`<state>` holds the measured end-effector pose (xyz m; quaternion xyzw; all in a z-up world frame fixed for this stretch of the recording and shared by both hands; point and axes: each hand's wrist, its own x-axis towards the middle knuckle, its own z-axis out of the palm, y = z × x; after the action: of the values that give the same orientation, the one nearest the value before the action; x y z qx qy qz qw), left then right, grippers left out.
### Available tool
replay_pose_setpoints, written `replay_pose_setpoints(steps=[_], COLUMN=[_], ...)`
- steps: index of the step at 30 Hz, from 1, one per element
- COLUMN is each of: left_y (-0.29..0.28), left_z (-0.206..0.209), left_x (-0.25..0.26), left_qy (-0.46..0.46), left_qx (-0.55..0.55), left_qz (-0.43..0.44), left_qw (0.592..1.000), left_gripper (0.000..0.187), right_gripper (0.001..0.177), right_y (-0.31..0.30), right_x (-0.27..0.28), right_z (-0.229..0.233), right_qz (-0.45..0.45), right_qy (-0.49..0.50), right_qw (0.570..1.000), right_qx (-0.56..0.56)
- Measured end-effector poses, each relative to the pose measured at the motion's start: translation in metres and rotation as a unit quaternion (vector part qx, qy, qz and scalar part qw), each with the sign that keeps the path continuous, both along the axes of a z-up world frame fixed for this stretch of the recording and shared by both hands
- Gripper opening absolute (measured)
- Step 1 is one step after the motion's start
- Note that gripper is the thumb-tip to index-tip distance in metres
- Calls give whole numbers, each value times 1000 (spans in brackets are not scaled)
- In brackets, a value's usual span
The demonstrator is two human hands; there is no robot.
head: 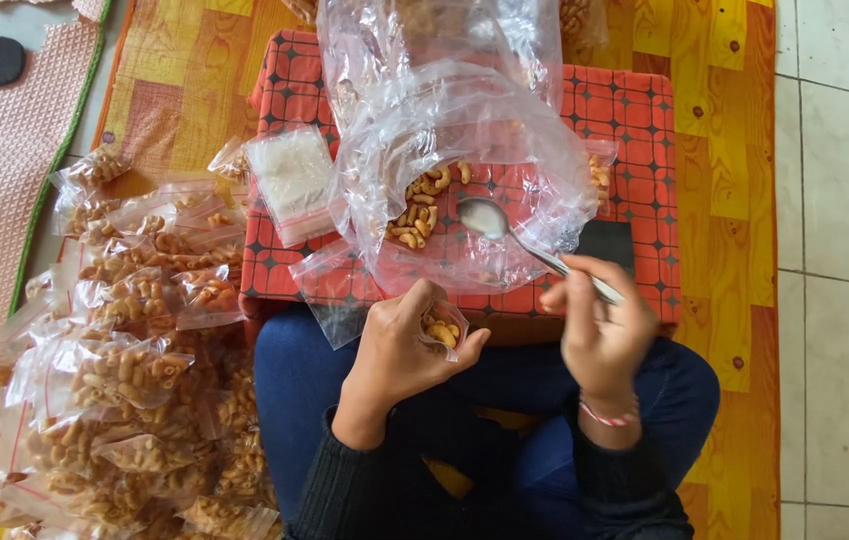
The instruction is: A person is manually portioning fried snacks from a large bulk bag into small individual zip-lock bags using a spoon.
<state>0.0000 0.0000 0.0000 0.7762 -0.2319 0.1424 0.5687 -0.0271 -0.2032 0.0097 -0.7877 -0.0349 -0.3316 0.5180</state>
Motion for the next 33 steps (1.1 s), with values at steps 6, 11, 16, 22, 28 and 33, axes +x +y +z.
replay_pose_setpoints(steps=[6, 11, 16, 22, 28, 33], left_y=[0, 1, 1, 1, 2, 2], left_z=[2, 2, 2, 3, 2, 3], left_x=[1, 2, 1, 2, 0, 0], left_qy=[-4, -5, -7, -5, -3, 5], left_qx=[6, 6, 2, -4, 4, 0], left_qz=[2, -4, -9, -17, -14, 2], left_qw=[1000, 1000, 1000, 1000, 1000, 1000], left_gripper=[39, 38, 38, 38, 40, 42], right_gripper=[15, 18, 18, 18, 17, 17], right_y=[28, 27, 23, 13, 0, -12], right_x=[20, 19, 18, 17, 14, 10], right_z=[-31, -39, -29, -27, -35, -16], right_qz=[-8, 13, 21, 0, -9, 20], right_qy=[29, 78, 126, 124, 113, 106], right_qw=[999, 991, 980, 970, 962, 944], right_qx=[30, 108, 153, 210, 247, 313])
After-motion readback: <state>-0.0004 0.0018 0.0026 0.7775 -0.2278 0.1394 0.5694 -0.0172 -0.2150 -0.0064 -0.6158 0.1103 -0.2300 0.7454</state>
